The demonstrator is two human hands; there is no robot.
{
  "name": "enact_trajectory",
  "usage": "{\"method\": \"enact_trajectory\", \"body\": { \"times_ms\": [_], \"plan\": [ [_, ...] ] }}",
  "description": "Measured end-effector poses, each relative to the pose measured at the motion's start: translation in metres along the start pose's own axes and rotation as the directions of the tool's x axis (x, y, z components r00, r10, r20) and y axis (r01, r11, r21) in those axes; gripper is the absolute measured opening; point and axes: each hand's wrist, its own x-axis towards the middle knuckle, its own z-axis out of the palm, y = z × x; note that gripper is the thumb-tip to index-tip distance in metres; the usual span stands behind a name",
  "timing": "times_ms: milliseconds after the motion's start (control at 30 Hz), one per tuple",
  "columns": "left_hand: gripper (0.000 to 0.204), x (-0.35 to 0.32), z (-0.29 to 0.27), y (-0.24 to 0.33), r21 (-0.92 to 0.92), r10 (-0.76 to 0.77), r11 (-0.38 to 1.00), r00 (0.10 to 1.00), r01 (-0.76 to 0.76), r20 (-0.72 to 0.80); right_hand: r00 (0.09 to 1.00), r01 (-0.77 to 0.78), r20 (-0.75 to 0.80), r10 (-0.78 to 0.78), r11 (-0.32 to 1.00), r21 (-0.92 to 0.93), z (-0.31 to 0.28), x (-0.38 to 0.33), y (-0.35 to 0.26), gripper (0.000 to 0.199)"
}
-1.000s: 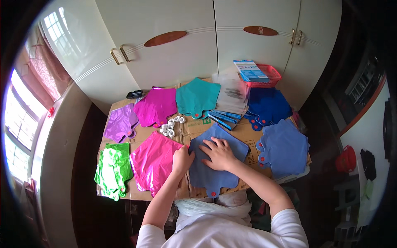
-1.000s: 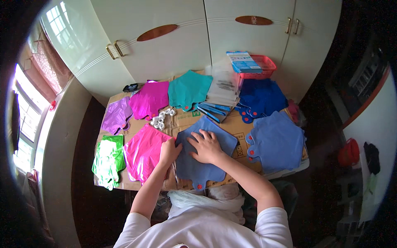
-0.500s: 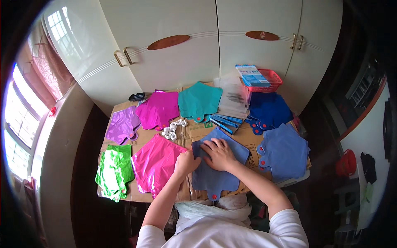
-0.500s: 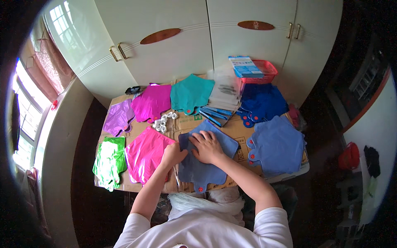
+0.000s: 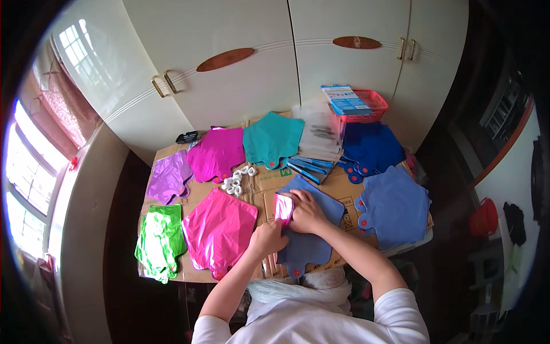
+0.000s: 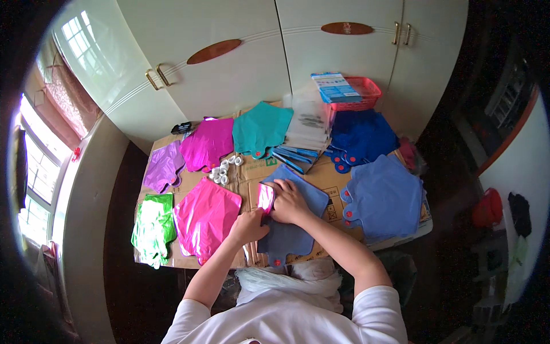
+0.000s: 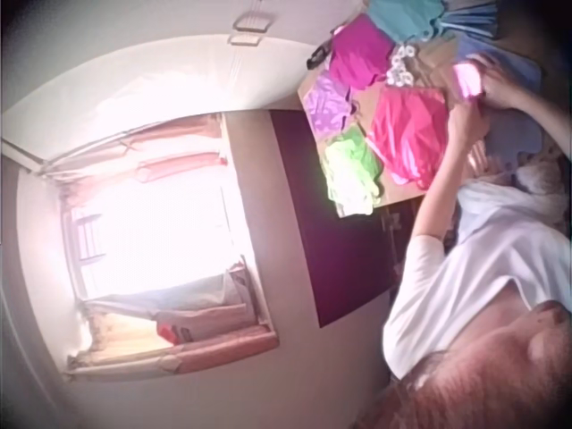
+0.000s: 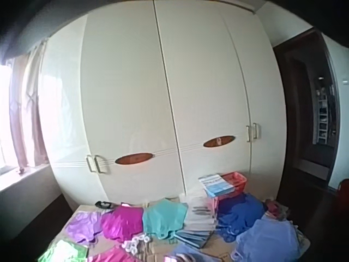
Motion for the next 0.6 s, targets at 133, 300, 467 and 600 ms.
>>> {"method": "enact_trajectory", "body": {
  "times_ms": [133,300,467,600],
  "plan": [
    [0.035,0.006,0.014,-0.011,-0.063,-0.002,0.998,0.999,-0.001,-0.037,0.996,0.005,-0.092,0.006,0.993,0.122,0.006,0.002,0.011,0.035],
    [0.036,0.005,0.008,-0.011,-0.152,0.009,0.988,1.000,-0.005,0.029,0.965,-0.068,-0.208,0.161,0.915,0.397,0.010,0.008,0.017,0.019],
    [0.028,-0.001,0.005,-0.007,-0.172,0.033,0.984,0.999,-0.035,-0.013,0.950,-0.038,-0.288,0.121,0.959,0.280,0.012,0.006,0.014,0.017],
    [0.033,-0.007,-0.015,-0.013,-0.230,0.178,0.959,0.984,-0.169,0.019,0.954,-0.050,-0.272,0.124,0.963,0.264,0.016,0.004,0.017,0.013]
  ]
}}
